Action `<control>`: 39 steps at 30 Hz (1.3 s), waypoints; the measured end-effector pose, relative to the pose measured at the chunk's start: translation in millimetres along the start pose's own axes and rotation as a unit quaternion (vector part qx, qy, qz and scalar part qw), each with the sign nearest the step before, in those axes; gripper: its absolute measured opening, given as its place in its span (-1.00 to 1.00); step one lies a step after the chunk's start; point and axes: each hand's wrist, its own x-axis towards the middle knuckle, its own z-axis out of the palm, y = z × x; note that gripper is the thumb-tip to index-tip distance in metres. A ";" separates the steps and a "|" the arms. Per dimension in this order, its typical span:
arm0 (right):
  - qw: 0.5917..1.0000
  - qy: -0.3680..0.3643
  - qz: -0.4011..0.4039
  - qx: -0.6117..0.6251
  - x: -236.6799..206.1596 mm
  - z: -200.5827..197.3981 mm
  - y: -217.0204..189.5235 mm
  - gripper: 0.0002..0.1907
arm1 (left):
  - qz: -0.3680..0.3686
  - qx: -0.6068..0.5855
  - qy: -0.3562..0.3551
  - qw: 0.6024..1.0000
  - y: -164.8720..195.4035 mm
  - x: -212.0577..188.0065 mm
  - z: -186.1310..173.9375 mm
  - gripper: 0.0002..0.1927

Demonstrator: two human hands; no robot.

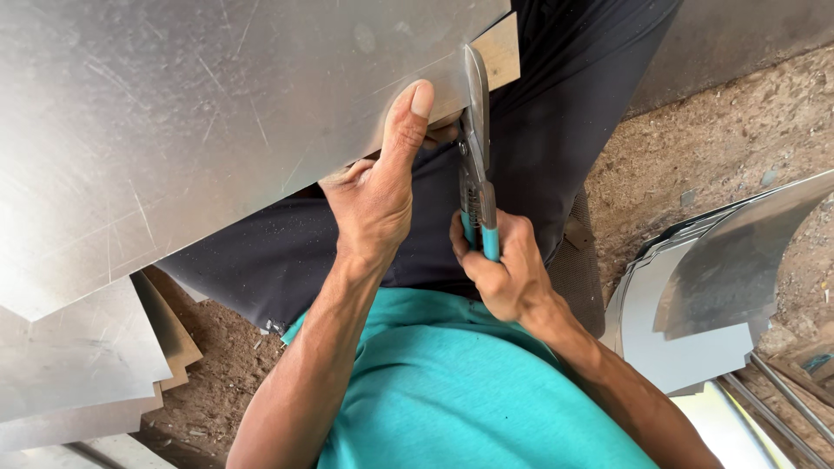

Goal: The person sits cross-legged on the ground and uses tin snips to cut a large sheet of metal. They repeatedly trim the edges of the sheet, removing small strips of metal and placing them on the ground.

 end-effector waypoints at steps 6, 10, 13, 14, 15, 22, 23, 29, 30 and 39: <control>0.964 0.104 -0.104 -0.220 2.7 -17.8 -1.5 -0.82 | 0.098 -0.126 0.053 0.986 21.0 -10.0 8.3 -0.70; 0.977 0.067 -0.071 -0.191 -11.2 -32.2 -1.7 -0.84 | 0.025 -0.175 0.084 0.981 25.0 -15.9 38.1 -0.70; 0.980 0.082 -0.119 -0.137 -18.3 -28.3 1.7 -0.82 | -0.050 -0.160 0.091 0.982 18.2 -9.3 48.9 -0.69; 0.980 0.077 -0.094 -0.154 -17.8 -26.8 3.6 -0.84 | -0.001 -0.150 0.054 0.987 20.1 -8.2 42.1 -0.69; 0.981 0.073 -0.063 -0.171 -16.4 -25.5 5.9 -0.86 | 0.015 -0.136 0.024 0.990 25.3 -7.7 30.8 -0.71; 0.997 -0.037 -0.015 -0.060 -5.3 -20.3 22.8 -0.87 | 0.262 -0.136 0.253 0.921 142.7 -41.9 -124.6 -0.74; 0.997 -0.044 0.001 -0.062 -5.5 -15.4 21.8 -0.85 | 0.269 -0.139 0.273 0.913 149.2 -43.8 -134.4 -0.73; 0.981 -0.163 0.047 -0.090 -5.4 27.5 -18.6 -0.56 | 0.196 -0.104 0.105 0.969 73.7 -41.7 -118.3 -0.85; 0.973 -0.201 0.059 -0.095 -5.8 32.3 -27.8 -0.47 | 0.166 -0.126 0.099 0.973 62.8 -44.3 -119.2 -0.84; 0.960 -0.254 0.015 -0.114 6.5 74.5 -84.2 -0.28 | 0.114 -0.152 0.099 0.977 83.2 -40.7 -125.2 -0.83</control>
